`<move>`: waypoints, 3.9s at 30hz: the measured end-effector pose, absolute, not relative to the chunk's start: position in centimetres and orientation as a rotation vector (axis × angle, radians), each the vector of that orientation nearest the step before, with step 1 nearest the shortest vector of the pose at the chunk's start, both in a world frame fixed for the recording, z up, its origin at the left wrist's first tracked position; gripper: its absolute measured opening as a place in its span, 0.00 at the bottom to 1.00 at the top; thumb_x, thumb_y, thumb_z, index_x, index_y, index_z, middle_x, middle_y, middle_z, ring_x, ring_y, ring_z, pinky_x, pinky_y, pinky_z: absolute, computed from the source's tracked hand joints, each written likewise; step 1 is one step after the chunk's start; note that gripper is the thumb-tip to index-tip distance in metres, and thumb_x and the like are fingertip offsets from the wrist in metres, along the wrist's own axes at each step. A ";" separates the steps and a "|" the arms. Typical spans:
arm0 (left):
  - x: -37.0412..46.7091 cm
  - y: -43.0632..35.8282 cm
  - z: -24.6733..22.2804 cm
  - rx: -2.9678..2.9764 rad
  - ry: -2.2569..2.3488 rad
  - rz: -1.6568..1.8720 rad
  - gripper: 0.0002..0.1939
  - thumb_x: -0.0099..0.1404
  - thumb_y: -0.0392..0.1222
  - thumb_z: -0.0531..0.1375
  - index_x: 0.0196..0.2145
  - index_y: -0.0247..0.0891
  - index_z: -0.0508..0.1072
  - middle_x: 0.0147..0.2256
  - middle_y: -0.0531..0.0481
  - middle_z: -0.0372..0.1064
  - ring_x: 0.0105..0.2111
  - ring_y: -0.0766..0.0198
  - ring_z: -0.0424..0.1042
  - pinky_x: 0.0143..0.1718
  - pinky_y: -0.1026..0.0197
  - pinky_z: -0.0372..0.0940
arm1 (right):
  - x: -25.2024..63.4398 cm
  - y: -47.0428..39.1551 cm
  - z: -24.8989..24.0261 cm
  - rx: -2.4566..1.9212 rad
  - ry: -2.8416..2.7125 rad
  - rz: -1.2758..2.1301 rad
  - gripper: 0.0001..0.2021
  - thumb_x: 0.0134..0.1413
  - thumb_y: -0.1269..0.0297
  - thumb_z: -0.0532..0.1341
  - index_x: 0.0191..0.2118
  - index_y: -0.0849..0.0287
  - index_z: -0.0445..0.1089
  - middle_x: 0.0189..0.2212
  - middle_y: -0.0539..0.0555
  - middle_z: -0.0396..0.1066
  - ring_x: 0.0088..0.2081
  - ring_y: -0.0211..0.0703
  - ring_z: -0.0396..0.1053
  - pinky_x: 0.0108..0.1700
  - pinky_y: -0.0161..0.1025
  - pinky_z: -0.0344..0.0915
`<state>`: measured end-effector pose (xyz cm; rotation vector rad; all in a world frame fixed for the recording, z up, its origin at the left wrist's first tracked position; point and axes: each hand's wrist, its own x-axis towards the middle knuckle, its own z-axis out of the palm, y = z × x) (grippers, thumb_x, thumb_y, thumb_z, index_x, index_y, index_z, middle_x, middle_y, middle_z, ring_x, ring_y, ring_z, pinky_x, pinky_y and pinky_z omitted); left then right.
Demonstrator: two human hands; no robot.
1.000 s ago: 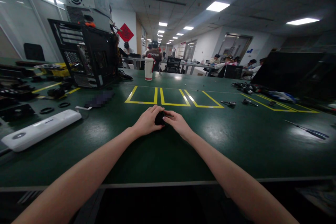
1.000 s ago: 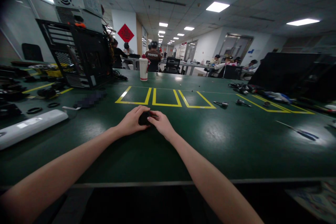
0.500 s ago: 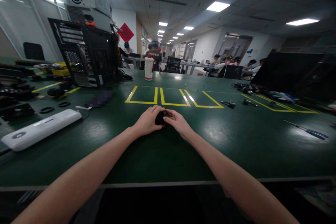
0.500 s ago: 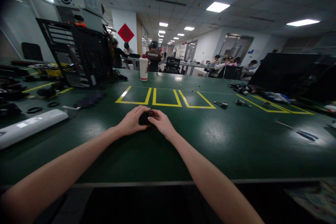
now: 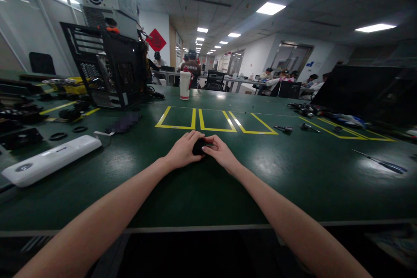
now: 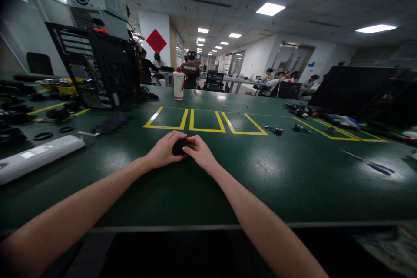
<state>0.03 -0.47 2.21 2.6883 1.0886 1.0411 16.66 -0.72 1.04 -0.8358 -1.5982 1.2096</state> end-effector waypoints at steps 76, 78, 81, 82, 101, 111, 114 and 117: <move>0.0 -0.4 2.1 2.707 1.086 1.049 0.27 0.49 0.40 0.61 0.47 0.40 0.57 0.44 0.47 0.60 0.44 0.56 0.62 0.44 0.53 0.60 | 16.5 -1.1 1.3 -0.840 -1.611 1.214 0.13 0.43 0.66 0.60 0.37 0.58 0.61 0.40 0.52 0.64 0.41 0.40 0.66 0.46 0.43 0.62; 0.1 -0.3 2.1 2.708 1.092 1.045 0.27 0.49 0.40 0.61 0.47 0.40 0.57 0.44 0.47 0.60 0.44 0.56 0.62 0.44 0.53 0.60 | 16.5 -1.1 1.2 -0.850 -1.622 1.175 0.10 0.45 0.66 0.59 0.36 0.58 0.61 0.39 0.51 0.64 0.40 0.39 0.67 0.45 0.43 0.63; 0.0 -0.3 2.1 2.706 1.097 1.044 0.28 0.49 0.41 0.61 0.47 0.40 0.57 0.44 0.48 0.60 0.44 0.56 0.62 0.44 0.53 0.60 | 16.6 -0.9 1.2 -0.886 -1.635 1.105 0.10 0.45 0.67 0.59 0.37 0.58 0.62 0.39 0.52 0.64 0.42 0.40 0.65 0.47 0.43 0.62; 0.0 -0.3 2.1 2.705 1.095 1.044 0.28 0.49 0.41 0.61 0.47 0.40 0.57 0.44 0.48 0.60 0.44 0.56 0.62 0.44 0.53 0.60 | 16.6 -0.9 1.2 -0.901 -1.636 1.097 0.12 0.45 0.67 0.59 0.39 0.58 0.62 0.40 0.53 0.64 0.43 0.40 0.65 0.47 0.43 0.61; 0.1 -0.4 2.1 2.692 1.095 1.053 0.27 0.48 0.39 0.61 0.46 0.41 0.58 0.43 0.48 0.60 0.44 0.56 0.62 0.44 0.52 0.61 | 16.7 -0.9 1.4 -0.934 -1.621 1.184 0.17 0.44 0.66 0.60 0.43 0.57 0.62 0.44 0.54 0.63 0.43 0.41 0.66 0.49 0.46 0.60; 0.2 -0.4 2.2 2.702 1.098 1.046 0.28 0.49 0.40 0.61 0.47 0.40 0.57 0.44 0.47 0.60 0.44 0.56 0.62 0.44 0.52 0.61 | 16.7 -1.0 1.1 -0.827 -1.632 1.202 0.12 0.44 0.65 0.60 0.37 0.57 0.60 0.40 0.52 0.63 0.41 0.39 0.66 0.46 0.44 0.63; 0.1 -0.4 2.2 2.705 1.094 1.050 0.28 0.49 0.40 0.61 0.47 0.40 0.57 0.44 0.47 0.60 0.44 0.56 0.62 0.44 0.53 0.61 | 16.7 -1.0 1.2 -0.853 -1.636 1.162 0.12 0.44 0.65 0.60 0.38 0.58 0.61 0.40 0.52 0.64 0.42 0.40 0.65 0.47 0.43 0.62; 0.1 -0.4 2.2 2.697 1.104 1.044 0.28 0.49 0.39 0.61 0.47 0.41 0.57 0.44 0.47 0.60 0.44 0.56 0.62 0.44 0.52 0.61 | 16.8 -0.9 1.4 -0.908 -1.635 1.157 0.16 0.45 0.65 0.59 0.43 0.58 0.61 0.43 0.54 0.63 0.42 0.40 0.65 0.48 0.44 0.61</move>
